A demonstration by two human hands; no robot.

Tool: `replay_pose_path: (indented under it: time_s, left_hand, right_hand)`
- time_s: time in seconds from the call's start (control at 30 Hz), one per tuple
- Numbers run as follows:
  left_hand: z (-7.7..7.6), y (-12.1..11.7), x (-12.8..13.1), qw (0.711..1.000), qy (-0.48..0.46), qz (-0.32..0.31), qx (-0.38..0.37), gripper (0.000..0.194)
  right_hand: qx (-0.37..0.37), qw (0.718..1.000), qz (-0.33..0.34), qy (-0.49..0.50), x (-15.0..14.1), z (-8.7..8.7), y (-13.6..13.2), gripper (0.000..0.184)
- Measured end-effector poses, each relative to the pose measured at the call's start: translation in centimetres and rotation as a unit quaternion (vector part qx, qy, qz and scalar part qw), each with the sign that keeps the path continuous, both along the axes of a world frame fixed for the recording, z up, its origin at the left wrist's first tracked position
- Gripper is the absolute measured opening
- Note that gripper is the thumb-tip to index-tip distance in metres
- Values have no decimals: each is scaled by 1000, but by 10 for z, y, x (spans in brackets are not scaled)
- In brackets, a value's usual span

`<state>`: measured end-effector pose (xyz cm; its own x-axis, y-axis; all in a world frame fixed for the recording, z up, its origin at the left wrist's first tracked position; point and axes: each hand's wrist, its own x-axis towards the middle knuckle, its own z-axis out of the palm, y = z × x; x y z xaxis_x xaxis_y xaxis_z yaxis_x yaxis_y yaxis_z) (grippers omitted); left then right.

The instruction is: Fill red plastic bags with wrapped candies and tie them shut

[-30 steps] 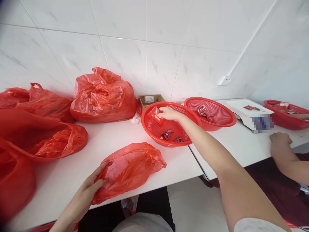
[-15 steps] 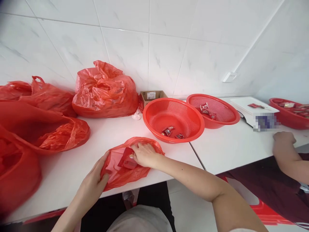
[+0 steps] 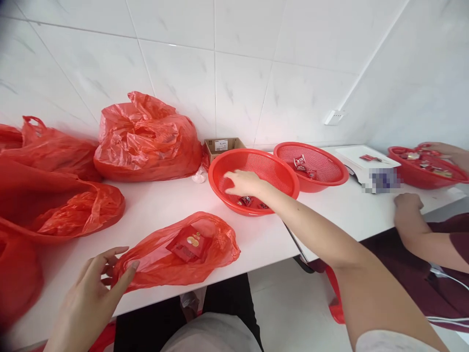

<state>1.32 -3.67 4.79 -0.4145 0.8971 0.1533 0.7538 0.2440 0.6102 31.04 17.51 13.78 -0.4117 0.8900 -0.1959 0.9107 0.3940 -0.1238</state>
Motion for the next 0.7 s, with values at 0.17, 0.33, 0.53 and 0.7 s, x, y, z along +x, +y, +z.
replay_pose_path:
  time_s: [0.17,0.33,0.53,0.7]
  left_hand:
    - [-2,-10,7,999,4,18,-37,68]
    - [-6,-11,8,997,-50,26,-49,69]
    - [-9,-12,3,996,-86,23,-18,71]
    - [-9,-16,2,993,-109,43,-12,69]
  right_hand:
    - [-108,991,-25,-73,28,-46,33,55]
    - [-138,988,-19,-65,30,-66,38,19]
    - [-94,994,-48,-41,40,-62,64,22]
    - [-107,992,-52,-48,45,-60,66,33]
